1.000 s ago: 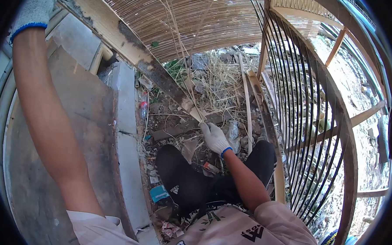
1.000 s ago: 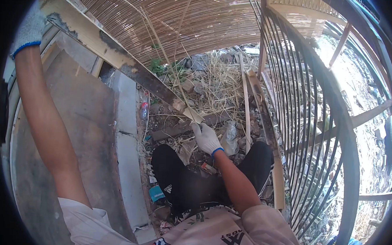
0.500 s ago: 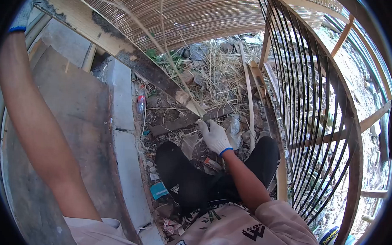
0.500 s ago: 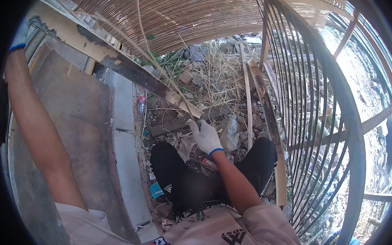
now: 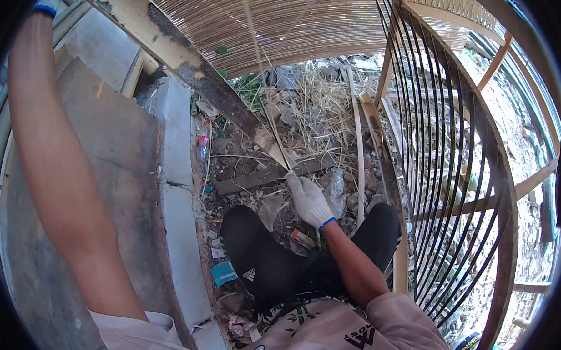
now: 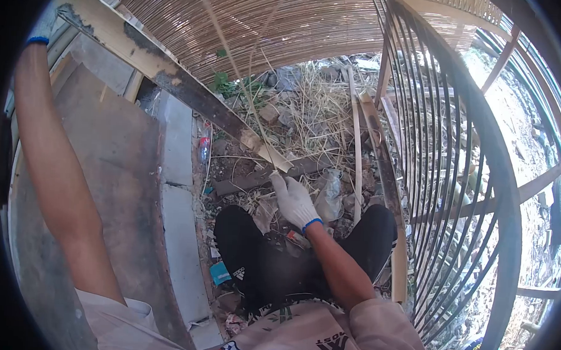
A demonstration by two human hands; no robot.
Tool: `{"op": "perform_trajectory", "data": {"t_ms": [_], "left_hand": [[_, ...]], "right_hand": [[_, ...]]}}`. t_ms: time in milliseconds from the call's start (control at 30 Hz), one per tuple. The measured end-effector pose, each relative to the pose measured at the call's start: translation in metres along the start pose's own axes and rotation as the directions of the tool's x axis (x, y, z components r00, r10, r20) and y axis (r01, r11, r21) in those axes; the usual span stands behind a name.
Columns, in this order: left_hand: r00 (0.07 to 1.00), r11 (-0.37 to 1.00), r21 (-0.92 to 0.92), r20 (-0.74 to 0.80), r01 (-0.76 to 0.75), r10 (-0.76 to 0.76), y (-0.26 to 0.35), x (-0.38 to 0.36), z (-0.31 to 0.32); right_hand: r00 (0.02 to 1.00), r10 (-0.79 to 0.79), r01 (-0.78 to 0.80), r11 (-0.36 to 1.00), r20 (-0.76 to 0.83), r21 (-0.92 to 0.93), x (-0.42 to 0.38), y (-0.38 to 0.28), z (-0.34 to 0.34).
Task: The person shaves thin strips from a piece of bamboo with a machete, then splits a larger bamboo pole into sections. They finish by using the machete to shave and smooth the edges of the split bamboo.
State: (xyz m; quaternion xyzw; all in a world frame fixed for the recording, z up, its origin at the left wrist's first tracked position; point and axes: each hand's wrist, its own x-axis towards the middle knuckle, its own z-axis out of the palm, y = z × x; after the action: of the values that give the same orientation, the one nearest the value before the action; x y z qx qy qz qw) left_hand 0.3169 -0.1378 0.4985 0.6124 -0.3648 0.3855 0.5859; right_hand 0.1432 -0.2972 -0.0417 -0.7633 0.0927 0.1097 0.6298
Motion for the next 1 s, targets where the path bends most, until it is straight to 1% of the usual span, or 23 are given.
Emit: {"op": "perform_trajectory", "data": {"t_ms": [33,67,133,167,233,267,333,367,400,433,467,533,567,600,667,700,733,800,833,867,933,967,1000], "left_hand": [[1.000,1.000,0.015,0.013,-0.004,0.004,-0.002,-0.002,-0.002],[1.000,1.000,0.030,0.017,0.006,-0.007,-0.005,-0.003,-0.005],[0.999,0.999,0.039,0.035,-0.004,0.003,-0.010,-0.003,-0.008],[0.999,0.999,0.037,0.047,-0.007,0.006,-0.011,-0.004,-0.007],[0.999,0.999,0.040,0.051,-0.014,0.012,-0.008,-0.004,-0.010],[0.999,0.999,0.044,0.046,-0.016,0.014,-0.007,-0.005,-0.013],[0.998,0.998,0.032,0.047,-0.045,0.043,-0.002,-0.003,-0.013],[0.998,0.998,0.039,0.044,-0.041,0.039,0.002,-0.002,-0.014],[0.999,0.998,0.051,0.042,-0.020,0.018,-0.004,-0.006,-0.016],[0.999,0.998,0.062,0.046,-0.015,0.012,-0.008,-0.005,-0.016],[0.999,0.998,0.050,0.032,-0.040,0.039,-0.001,-0.004,-0.017],[0.999,0.998,0.045,0.011,-0.044,0.044,0.001,-0.005,-0.018],[0.999,0.998,0.043,0.011,-0.046,0.045,0.003,-0.006,-0.017],[0.999,0.998,0.040,0.015,-0.041,0.041,0.005,-0.006,-0.017],[0.999,0.998,0.041,0.035,-0.042,0.041,0.002,-0.005,-0.024],[0.999,0.998,0.051,0.037,-0.042,0.040,0.000,-0.007,-0.026],[0.998,0.998,0.056,0.041,-0.043,0.040,-0.001,-0.006,-0.026],[0.997,0.998,0.053,0.060,-0.043,0.040,0.000,-0.003,-0.029],[0.997,0.998,0.055,0.068,-0.044,0.040,0.001,-0.002,-0.031],[0.996,0.998,0.053,0.076,-0.041,0.037,0.001,0.000,-0.032],[0.993,0.998,0.032,0.110,-0.056,0.053,0.000,0.009,-0.036],[0.988,0.999,0.019,0.144,-0.051,0.048,0.001,0.020,-0.035],[0.979,0.999,-0.004,0.201,-0.036,0.036,-0.004,0.029,-0.041]], "right_hand": [[0.982,-0.156,0.151,0.987,-0.109,-0.056,-0.008,-0.007,0.007],[0.986,-0.132,0.127,0.990,-0.097,-0.058,-0.022,-0.023,0.009],[0.942,-0.303,0.297,0.953,-0.146,-0.062,-0.033,-0.060,0.006],[0.936,-0.320,0.308,0.946,-0.143,-0.099,-0.025,-0.050,0.008],[0.995,-0.062,0.052,0.990,-0.075,-0.128,0.002,0.008,0.005],[0.996,0.031,-0.048,0.975,-0.079,-0.219,0.029,0.086,0.012],[0.991,0.005,-0.043,0.960,-0.136,-0.278,0.045,0.111,0.018],[0.991,-0.018,-0.015,0.970,-0.135,-0.244,0.060,0.111,0.020],[0.994,-0.001,-0.022,0.977,-0.110,-0.210,0.048,0.119,0.028],[0.995,0.104,-0.104,0.992,-0.003,-0.074,0.037,0.098,0.016],[0.998,0.065,-0.066,0.994,-0.017,-0.083,0.046,0.090,0.006],[0.975,0.213,-0.220,0.963,0.056,0.158,0.031,0.089,0.002],[0.984,0.178,-0.176,0.983,0.034,-0.046,0.023,0.065,-0.004],[0.985,0.170,-0.169,0.985,0.025,-0.043,0.017,0.047,-0.004],[0.996,0.006,-0.024,0.981,-0.094,-0.193,-0.003,0.025,0.005],[0.990,-0.099,0.087,0.989,-0.098,-0.124,-0.012,0.009,0.006],[0.992,-0.086,0.073,0.989,-0.096,-0.126,-0.017,0.010,0.008],[0.967,-0.211,0.200,0.976,-0.140,-0.087,-0.022,0.011,0.013],[0.967,-0.189,0.149,0.964,-0.170,-0.221,-0.008,0.055,0.022],[0.967,-0.189,0.150,0.964,-0.169,-0.220,0.003,0.102,0.027],[0.987,0.062,-0.119,0.906,-0.150,-0.406,0.028,0.164,0.025],[0.987,0.041,-0.101,0.915,-0.159,-0.392,0.042,0.146,0.017],[0.986,0.157,-0.164,0.945,-0.047,-0.285,0.046,0.118,0.000]]}}
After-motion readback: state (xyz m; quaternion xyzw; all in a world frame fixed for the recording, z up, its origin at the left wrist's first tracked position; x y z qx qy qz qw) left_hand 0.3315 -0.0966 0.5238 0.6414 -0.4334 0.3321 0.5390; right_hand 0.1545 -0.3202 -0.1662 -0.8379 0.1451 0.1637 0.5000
